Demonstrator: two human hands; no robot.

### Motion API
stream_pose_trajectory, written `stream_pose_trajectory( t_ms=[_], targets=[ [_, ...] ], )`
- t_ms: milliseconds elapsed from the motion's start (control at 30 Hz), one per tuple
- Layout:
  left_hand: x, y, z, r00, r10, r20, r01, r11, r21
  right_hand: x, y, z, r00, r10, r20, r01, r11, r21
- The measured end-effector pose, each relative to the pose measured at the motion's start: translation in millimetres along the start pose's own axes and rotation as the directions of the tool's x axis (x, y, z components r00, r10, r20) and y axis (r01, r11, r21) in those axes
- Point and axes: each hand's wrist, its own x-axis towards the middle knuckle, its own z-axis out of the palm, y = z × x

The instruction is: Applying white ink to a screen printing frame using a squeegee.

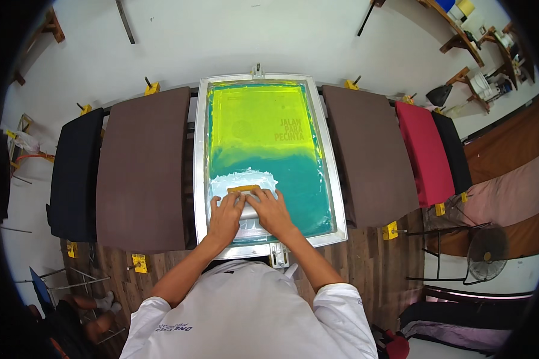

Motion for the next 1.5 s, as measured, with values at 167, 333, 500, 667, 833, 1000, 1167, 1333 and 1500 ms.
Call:
stream_pose_trajectory(
  t_ms=[167, 333, 500, 667, 833, 1000, 1167, 1333, 1500],
  targets=[
    [-12.9, 14.8, 2.3, 0.986, 0.103, 0.129, -0.111, 0.992, 0.059, -31.8, -7.9, 8.6, 0.986, 0.164, 0.040, -0.168, 0.972, 0.164],
    [-13.2, 22.8, -14.5, 0.975, 0.119, 0.190, -0.121, 0.993, 0.001, -41.8, -14.1, -10.1, 0.969, 0.207, 0.135, -0.230, 0.955, 0.187],
    [7.2, 15.2, -31.2, 0.987, 0.028, 0.157, 0.001, 0.983, -0.182, -14.7, -6.6, -29.8, 0.984, 0.110, 0.138, -0.125, 0.987, 0.101],
    [55.0, -15.6, -21.9, 0.986, -0.041, 0.161, 0.072, 0.979, -0.193, 50.0, 17.3, -37.4, 0.961, 0.125, 0.245, -0.135, 0.991, 0.022],
    [83.9, -32.6, -0.7, 0.979, -0.049, 0.197, 0.083, 0.982, -0.171, 75.8, 39.9, -33.1, 0.951, 0.151, 0.269, -0.164, 0.986, 0.027],
    [87.8, -32.5, -4.7, 0.923, 0.028, 0.383, 0.046, 0.982, -0.184, 54.3, 37.4, -26.4, 0.966, 0.151, 0.211, -0.175, 0.980, 0.099],
    [67.5, -18.9, -15.1, 0.866, 0.103, 0.490, -0.024, 0.986, -0.166, 18.4, 17.0, -23.6, 0.960, 0.186, 0.208, -0.214, 0.969, 0.122],
    [13.5, -1.2, -13.0, 0.876, 0.176, 0.448, -0.091, 0.975, -0.205, -28.4, -33.1, -31.3, 0.931, 0.301, 0.206, -0.339, 0.923, 0.183],
    [-16.6, 8.1, -26.3, 0.900, 0.162, 0.404, -0.050, 0.960, -0.274, -50.6, -55.6, -30.5, 0.921, 0.318, 0.225, -0.360, 0.916, 0.178]
  ],
)
